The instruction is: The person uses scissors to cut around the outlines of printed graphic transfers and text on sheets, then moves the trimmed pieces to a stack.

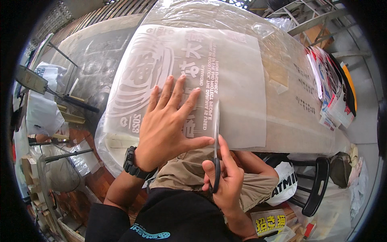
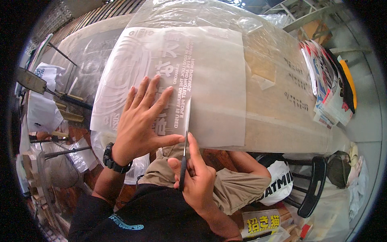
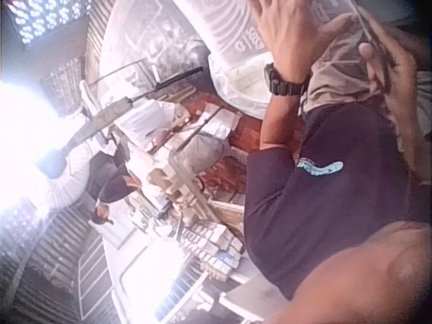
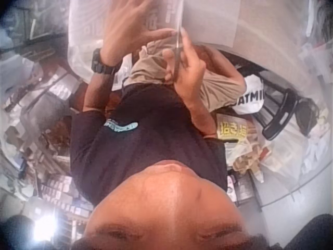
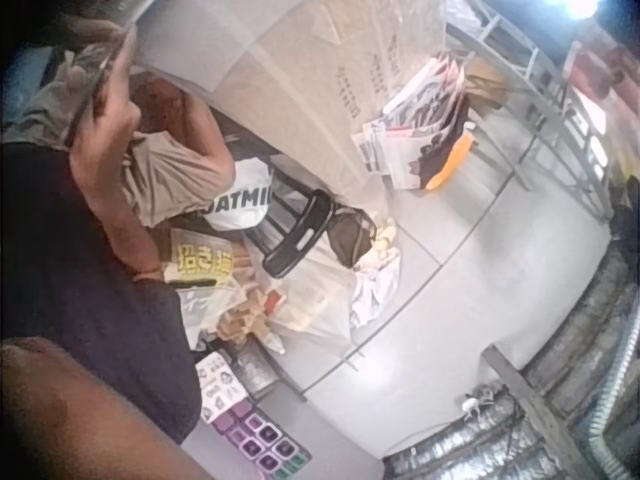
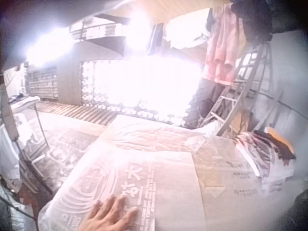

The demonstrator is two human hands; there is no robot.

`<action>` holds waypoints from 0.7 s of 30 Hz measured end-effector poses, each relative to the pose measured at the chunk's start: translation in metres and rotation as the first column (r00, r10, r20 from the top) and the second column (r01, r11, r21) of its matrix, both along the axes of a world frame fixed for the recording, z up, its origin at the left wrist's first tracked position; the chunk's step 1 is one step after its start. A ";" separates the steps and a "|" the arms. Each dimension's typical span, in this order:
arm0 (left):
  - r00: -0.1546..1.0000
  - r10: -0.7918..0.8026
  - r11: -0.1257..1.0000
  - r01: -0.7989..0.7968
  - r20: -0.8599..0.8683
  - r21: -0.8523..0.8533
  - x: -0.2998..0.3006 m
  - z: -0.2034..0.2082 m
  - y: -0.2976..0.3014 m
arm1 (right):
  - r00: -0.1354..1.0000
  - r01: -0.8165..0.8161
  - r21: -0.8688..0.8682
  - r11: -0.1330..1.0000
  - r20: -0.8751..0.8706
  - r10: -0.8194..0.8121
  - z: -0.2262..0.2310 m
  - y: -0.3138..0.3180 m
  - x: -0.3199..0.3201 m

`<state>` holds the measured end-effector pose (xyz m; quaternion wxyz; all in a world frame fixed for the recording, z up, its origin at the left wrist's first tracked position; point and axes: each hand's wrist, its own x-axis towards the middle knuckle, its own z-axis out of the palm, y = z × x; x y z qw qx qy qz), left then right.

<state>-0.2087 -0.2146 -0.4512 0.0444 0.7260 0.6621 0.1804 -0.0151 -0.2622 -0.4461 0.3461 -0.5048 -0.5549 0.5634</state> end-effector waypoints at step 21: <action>0.999 -0.003 1.000 0.003 0.039 0.009 0.000 0.007 0.000 | 1.000 0.005 -0.045 0.999 -0.007 -0.005 0.018 0.037 -0.011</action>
